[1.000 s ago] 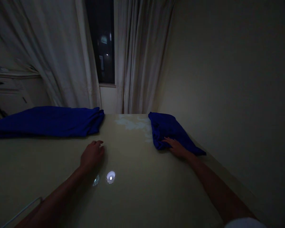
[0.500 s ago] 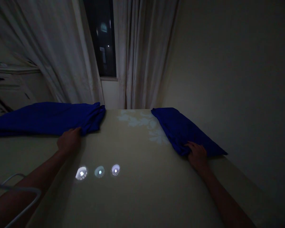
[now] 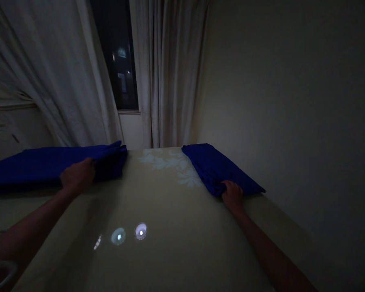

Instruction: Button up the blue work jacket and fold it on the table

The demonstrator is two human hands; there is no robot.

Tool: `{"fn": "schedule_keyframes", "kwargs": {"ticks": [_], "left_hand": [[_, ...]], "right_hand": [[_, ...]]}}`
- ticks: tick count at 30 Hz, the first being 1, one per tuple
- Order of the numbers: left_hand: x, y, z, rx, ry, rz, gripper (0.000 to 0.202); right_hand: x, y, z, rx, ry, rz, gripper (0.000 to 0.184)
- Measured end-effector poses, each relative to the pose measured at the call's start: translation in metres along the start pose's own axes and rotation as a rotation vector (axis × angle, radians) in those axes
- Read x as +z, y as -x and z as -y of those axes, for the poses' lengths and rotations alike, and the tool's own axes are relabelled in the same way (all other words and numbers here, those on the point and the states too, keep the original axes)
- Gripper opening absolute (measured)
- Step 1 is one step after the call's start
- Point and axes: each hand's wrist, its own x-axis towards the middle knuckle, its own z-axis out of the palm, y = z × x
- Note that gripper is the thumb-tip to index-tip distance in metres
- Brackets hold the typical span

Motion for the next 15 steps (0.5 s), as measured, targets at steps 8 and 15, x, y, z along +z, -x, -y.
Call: {"fn": "schedule_keyframes", "kwargs": {"ticks": [8, 15], "left_hand": [[-0.016, 0.13, -0.151, 0.537, 0.153, 0.54, 0.063], [0.009, 0.13, 0.0, 0.048, -0.333, 0.308, 0.082]], "right_hand": [[-0.029, 0.016, 0.021, 0.001, -0.176, -0.168, 0.047], [-0.056, 0.063, 0.039, 0.029, -0.443, 0.154, 0.051]]}}
